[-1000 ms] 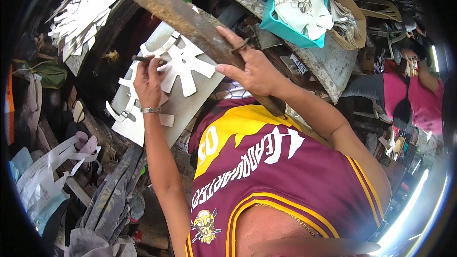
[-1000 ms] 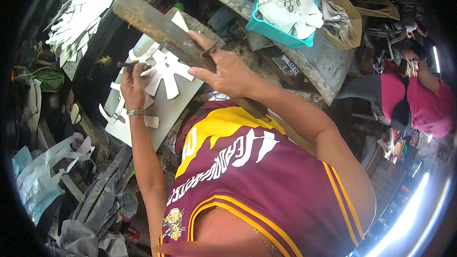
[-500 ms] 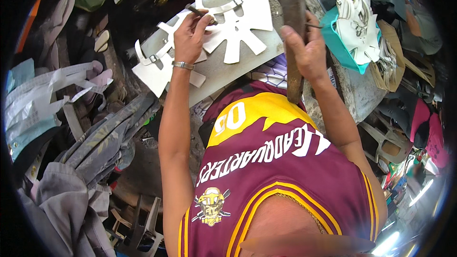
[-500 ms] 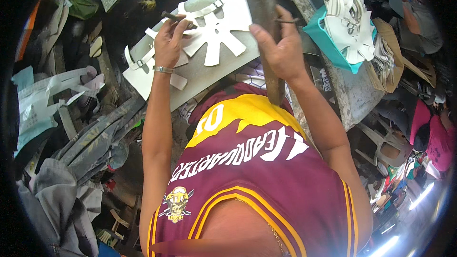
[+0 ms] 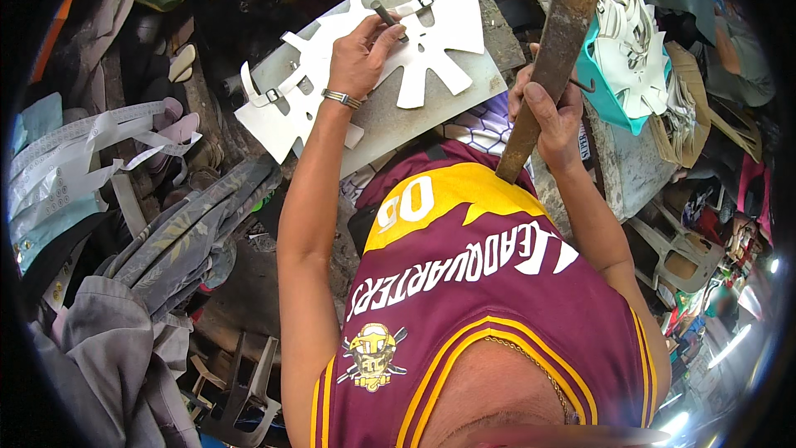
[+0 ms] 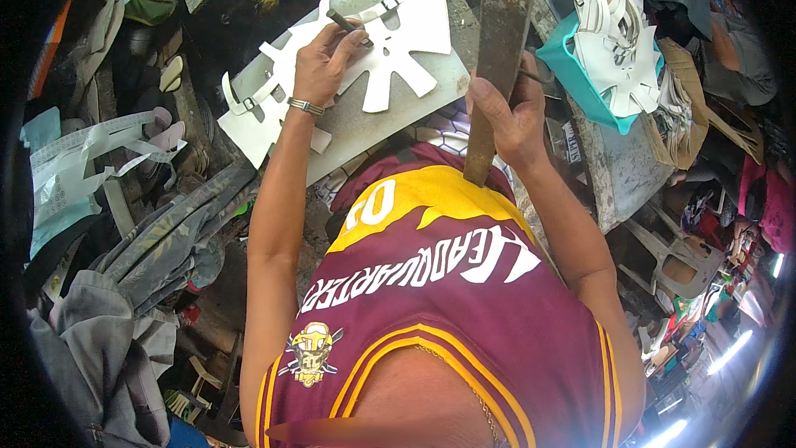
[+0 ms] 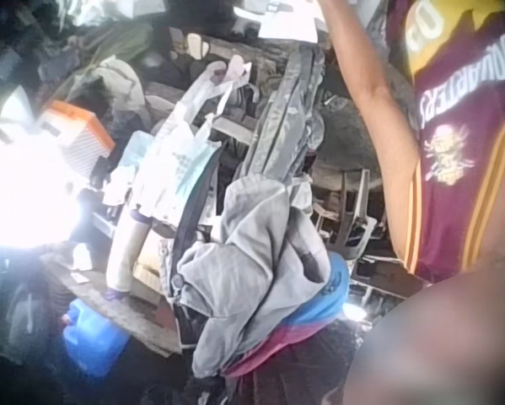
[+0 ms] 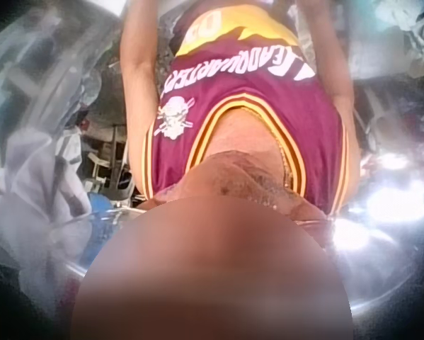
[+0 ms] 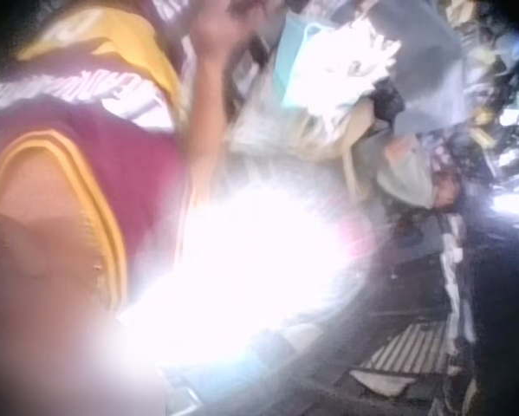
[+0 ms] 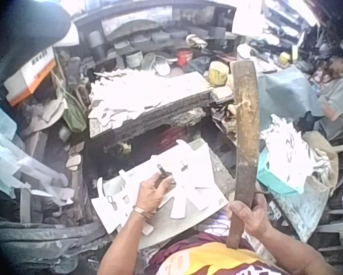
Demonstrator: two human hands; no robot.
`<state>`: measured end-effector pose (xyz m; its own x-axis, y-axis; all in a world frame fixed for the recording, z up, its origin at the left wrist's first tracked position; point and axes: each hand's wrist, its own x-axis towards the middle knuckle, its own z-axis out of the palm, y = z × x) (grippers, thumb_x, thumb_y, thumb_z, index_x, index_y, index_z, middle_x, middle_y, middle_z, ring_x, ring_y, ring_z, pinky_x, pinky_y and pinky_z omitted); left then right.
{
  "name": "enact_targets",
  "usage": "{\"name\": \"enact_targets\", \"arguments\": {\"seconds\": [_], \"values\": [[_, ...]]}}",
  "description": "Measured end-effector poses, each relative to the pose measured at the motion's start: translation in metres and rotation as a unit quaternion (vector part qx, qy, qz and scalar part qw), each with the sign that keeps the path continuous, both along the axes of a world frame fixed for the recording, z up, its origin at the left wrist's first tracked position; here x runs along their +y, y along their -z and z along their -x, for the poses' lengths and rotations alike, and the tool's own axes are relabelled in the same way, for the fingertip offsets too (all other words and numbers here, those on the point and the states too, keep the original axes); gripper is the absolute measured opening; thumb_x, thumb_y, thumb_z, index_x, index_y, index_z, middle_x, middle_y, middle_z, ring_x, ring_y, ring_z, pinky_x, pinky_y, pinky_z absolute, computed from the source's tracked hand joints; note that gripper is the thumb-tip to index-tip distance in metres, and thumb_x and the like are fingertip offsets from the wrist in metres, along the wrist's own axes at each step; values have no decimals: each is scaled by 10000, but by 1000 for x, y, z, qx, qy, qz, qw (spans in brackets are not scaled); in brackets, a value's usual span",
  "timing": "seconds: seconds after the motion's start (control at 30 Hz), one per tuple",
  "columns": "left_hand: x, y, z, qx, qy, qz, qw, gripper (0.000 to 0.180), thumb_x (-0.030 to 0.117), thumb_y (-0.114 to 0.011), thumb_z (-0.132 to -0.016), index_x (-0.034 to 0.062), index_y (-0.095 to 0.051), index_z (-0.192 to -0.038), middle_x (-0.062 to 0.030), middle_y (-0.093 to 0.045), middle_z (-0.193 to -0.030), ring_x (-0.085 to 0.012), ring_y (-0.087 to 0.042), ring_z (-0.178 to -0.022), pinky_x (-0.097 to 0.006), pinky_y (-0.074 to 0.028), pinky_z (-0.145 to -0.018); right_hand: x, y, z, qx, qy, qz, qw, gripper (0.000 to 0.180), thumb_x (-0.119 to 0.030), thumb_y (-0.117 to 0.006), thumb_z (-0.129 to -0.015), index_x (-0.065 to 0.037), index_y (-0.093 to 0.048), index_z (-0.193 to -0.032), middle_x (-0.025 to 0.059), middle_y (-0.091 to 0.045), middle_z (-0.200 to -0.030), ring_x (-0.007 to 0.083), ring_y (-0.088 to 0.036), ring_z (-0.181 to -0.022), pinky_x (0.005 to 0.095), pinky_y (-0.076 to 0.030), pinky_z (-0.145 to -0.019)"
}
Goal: The person repeatedly picks white shoe parts, places them on a work surface, and uses a metal punch and hammer to drive fasteners into each part. Finished parts are set aside on the workbench.
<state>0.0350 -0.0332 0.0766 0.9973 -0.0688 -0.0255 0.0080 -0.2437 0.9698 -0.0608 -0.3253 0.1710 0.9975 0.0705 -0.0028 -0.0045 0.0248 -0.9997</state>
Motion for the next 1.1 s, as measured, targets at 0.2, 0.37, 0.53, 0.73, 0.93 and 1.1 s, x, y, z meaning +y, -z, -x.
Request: {"name": "enact_targets", "arguments": {"seconds": [0.2, 0.37, 0.53, 0.73, 0.93, 1.1], "values": [[0, -1, -1, 19, 15, -34, 999, 312, 236, -742, -1062, 45, -757, -1308, -103, -834, -1129, -148, -782, -1080, -290, -603, -950, -2, -5, 11, 18, -25, -11, 999, 669, -335, -738, -1049, 34, -439, -1521, 71, -643, -1011, 163, -678, -808, 326, -588, -712], [-2, 3, -2, -5, 4, -19, 1000, 315, 285, -763, -1038, 55, -787, -1252, -114, -848, -1068, -170, -810, -1013, -316, -613, -908, -3, -4, 15, 25, -22, -22, 999, 684, -344, -746, -1044, 37, -437, -1520, 76, -645, -1017, 166, -683, -823, 321, -590, -740], [-1, 3, -3, -6, 7, -17, 1000, 317, 281, -761, -1039, 49, -785, -1253, -124, -847, -1071, -174, -814, -1007, -315, -619, -900, -4, -3, 15, 22, -32, -16, 999, 676, -324, -745, -1044, 47, -436, -1518, 82, -644, -1027, 166, -683, -835, 317, -589, -761], [-3, 0, -2, -13, 7, -21, 1000, 317, 275, -759, -1043, 41, -782, -1255, -126, -847, -1059, -179, -816, -1014, -307, -619, -892, -2, 0, 15, 33, -28, -17, 999, 694, -317, -772, -1032, 47, -442, -1522, 73, -651, -1025, 164, -683, -840, 316, -586, -759], [-2, -3, -1, 4, 18, -44, 999, 326, 262, -746, -1059, 40, -762, -1298, -113, -840, -1117, -157, -797, -1042, -289, -608, -918, 0, 1, 16, 43, -24, -14, 999, 724, -334, -807, -1009, 36, -457, -1524, 60, -670, -1016, 154, -685, -840, 306, -585, -763], [-3, -1, 0, -18, 8, -49, 999, 318, 301, -762, -1041, 83, -792, -1270, -118, -849, -1050, -182, -819, -999, -309, -620, -880, 1, 2, 16, 31, -30, 4, 999, 710, -350, -802, -1015, 18, -468, -1521, 53, -675, -1019, 144, -681, -833, 306, -583, -771]]}}
